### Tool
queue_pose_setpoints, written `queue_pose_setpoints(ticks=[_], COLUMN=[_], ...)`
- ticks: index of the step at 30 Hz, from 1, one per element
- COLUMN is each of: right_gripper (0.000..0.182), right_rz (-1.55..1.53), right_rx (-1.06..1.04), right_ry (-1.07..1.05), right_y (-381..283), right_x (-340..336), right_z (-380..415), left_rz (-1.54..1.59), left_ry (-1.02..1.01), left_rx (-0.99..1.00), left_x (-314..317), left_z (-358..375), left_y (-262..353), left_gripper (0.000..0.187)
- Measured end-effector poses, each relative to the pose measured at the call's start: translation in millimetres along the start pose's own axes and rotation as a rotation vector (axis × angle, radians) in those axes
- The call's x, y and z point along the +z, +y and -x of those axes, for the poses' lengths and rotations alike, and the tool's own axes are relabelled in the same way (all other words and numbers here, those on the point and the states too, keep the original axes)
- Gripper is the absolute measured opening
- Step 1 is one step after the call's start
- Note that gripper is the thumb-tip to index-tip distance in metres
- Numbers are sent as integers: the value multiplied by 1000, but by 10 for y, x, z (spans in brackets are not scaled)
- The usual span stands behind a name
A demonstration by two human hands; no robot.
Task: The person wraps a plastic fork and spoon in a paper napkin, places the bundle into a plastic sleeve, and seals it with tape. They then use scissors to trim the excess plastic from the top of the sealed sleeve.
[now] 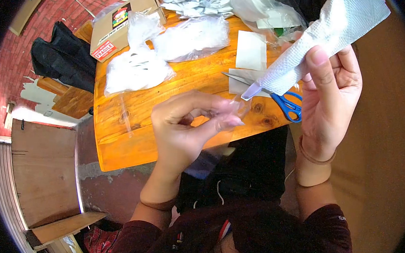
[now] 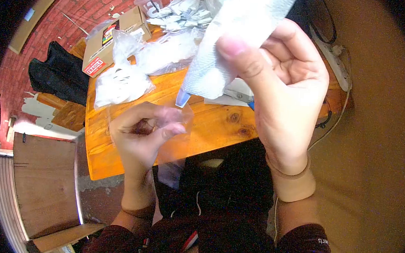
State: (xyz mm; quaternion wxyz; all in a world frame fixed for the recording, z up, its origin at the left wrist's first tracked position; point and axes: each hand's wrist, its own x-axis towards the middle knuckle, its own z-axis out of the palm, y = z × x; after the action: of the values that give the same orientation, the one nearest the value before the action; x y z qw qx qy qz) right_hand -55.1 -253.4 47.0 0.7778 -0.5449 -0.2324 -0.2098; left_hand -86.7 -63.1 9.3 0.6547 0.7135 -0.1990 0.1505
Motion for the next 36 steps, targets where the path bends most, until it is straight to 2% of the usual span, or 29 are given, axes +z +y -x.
queue_pose_setpoints(ticks=[5, 12, 16, 23, 26, 29, 36], right_gripper=[29, 29, 28, 27, 29, 32, 35], right_rz=[63, 47, 62, 116, 102, 111, 84], right_rx=[31, 235, 276, 186, 204, 236, 312], right_ry=[-66, -183, -146, -125, -124, -179, -218], right_y=[-23, -35, -43, -41, -57, -25, 62], right_x=[62, 86, 107, 145, 151, 129, 125], right_z=[-9, -92, -67, 18, 27, 12, -15], left_rz=[-138, -74, -29, 7, 43, -24, 44], left_ry=[-23, -69, -70, 16, 34, -82, -94], left_rx=[39, 9, -53, -115, -43, -131, -150], left_x=[-17, -19, -8, 18, 27, -25, 24], left_z=[-8, 15, 28, 43, 49, 54, 48], left_y=[40, -34, -72, -51, -118, -157, -144], left_gripper=[22, 18, 16, 17, 18, 20, 21])
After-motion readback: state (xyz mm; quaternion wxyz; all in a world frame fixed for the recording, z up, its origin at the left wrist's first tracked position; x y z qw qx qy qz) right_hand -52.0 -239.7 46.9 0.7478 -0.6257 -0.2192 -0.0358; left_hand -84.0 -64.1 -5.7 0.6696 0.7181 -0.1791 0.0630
